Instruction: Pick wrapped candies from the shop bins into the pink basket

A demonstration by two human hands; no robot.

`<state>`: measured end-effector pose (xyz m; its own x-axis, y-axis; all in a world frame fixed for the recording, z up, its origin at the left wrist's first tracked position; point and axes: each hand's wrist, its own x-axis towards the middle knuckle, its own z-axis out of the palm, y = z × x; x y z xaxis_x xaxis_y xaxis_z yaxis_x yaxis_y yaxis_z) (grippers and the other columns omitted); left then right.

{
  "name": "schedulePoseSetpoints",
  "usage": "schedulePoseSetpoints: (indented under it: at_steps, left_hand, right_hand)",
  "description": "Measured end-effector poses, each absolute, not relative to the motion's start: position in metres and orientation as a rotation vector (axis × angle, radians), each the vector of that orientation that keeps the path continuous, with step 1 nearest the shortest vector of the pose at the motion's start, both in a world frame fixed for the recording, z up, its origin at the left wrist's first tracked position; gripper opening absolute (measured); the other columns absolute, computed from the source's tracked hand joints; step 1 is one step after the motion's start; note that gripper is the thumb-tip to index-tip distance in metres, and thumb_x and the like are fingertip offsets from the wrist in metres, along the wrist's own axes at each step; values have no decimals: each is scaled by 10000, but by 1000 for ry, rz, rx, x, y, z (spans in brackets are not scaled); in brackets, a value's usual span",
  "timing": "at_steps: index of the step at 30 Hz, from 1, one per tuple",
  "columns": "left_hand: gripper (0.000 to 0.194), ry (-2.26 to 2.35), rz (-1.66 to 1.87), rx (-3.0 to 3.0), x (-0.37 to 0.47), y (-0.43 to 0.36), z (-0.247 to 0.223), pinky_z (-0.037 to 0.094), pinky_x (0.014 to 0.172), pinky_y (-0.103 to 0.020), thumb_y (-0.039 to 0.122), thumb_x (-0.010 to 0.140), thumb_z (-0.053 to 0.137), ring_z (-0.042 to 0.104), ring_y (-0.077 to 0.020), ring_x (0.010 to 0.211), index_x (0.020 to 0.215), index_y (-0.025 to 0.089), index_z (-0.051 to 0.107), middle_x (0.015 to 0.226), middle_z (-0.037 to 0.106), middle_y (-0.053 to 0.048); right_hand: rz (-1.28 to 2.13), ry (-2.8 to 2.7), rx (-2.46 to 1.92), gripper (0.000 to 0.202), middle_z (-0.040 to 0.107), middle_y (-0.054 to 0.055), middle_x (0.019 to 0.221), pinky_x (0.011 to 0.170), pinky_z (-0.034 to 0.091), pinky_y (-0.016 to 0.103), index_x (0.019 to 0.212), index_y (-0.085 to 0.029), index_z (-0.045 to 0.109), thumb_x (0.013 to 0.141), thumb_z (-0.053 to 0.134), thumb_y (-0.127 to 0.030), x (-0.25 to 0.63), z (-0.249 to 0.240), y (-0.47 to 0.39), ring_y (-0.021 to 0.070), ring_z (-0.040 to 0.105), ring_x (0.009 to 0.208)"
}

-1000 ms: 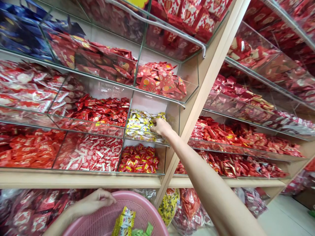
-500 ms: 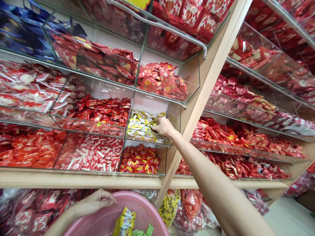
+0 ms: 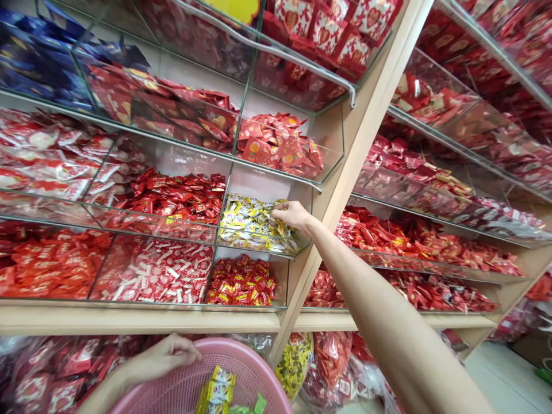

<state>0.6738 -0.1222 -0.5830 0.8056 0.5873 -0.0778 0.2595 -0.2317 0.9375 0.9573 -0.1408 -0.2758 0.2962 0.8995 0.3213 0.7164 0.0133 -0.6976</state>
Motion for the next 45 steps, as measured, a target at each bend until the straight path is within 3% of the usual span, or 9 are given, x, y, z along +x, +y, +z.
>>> schedulePoseSetpoints:
  at_steps: [5,11,19,25,29,39,45]
  left_hand:
    - [408,624,350,1838,675,-120,-584,428,743,-255,503,748,601,600,-195,787,831,131,748,829,725,-55]
    - [396,632,351,1845,674,-121,-584,421,721,-247,494,757,590,589,-184,763,818,135,746,795,716,-39]
    - [433,636,339,1831,675,-123,-581,422,742,-254,536,745,594,589,-195,785,845,146,752,822,723,-42]
    - [444,634,349,1819,675,-125,-577,422,739,-251,541,740,600,593,-191,775,831,133,749,821,725,-50]
    - [477,640,336,1824,674,-125,-577,420,741,-256,559,736,595,590,-192,788,865,126,746,854,727,-60]
    - [477,641,329,1841,674,-122,-580,414,735,-252,563,738,589,577,-188,776,865,130,745,827,718,-53]
    - [465,632,322,1852,675,-128,-570,378,655,-230,570,737,573,523,-152,673,778,138,741,709,676,-17]
  right_hand:
    - [262,-1295,-1687,164,490,-43,517,407,283,193,830,-113,628,723,614,-236,959,-278,-139,66,365,459]
    - [175,-1621,-1704,401,584,-19,653,568,412,206,1080,-86,583,700,646,-196,964,-272,-151,89,485,587]
    - [484,-1963,-1936,525,652,-1,772,673,461,262,1191,-141,561,684,656,-241,966,-266,-163,131,570,689]
    - [557,-1986,-1959,658,665,38,908,703,466,249,1170,-148,583,556,781,-279,970,-275,-147,147,590,756]
    - [434,-2026,-2024,702,659,24,865,670,463,244,1149,-157,603,501,819,-317,970,-277,-139,151,589,734]
    - [538,-1986,-2074,424,626,-26,682,602,444,241,790,-176,649,452,805,-379,971,-273,-143,141,560,656]
    - [595,-1937,-1952,556,623,-26,725,631,445,246,947,-166,637,447,815,-332,973,-275,-146,126,553,660]
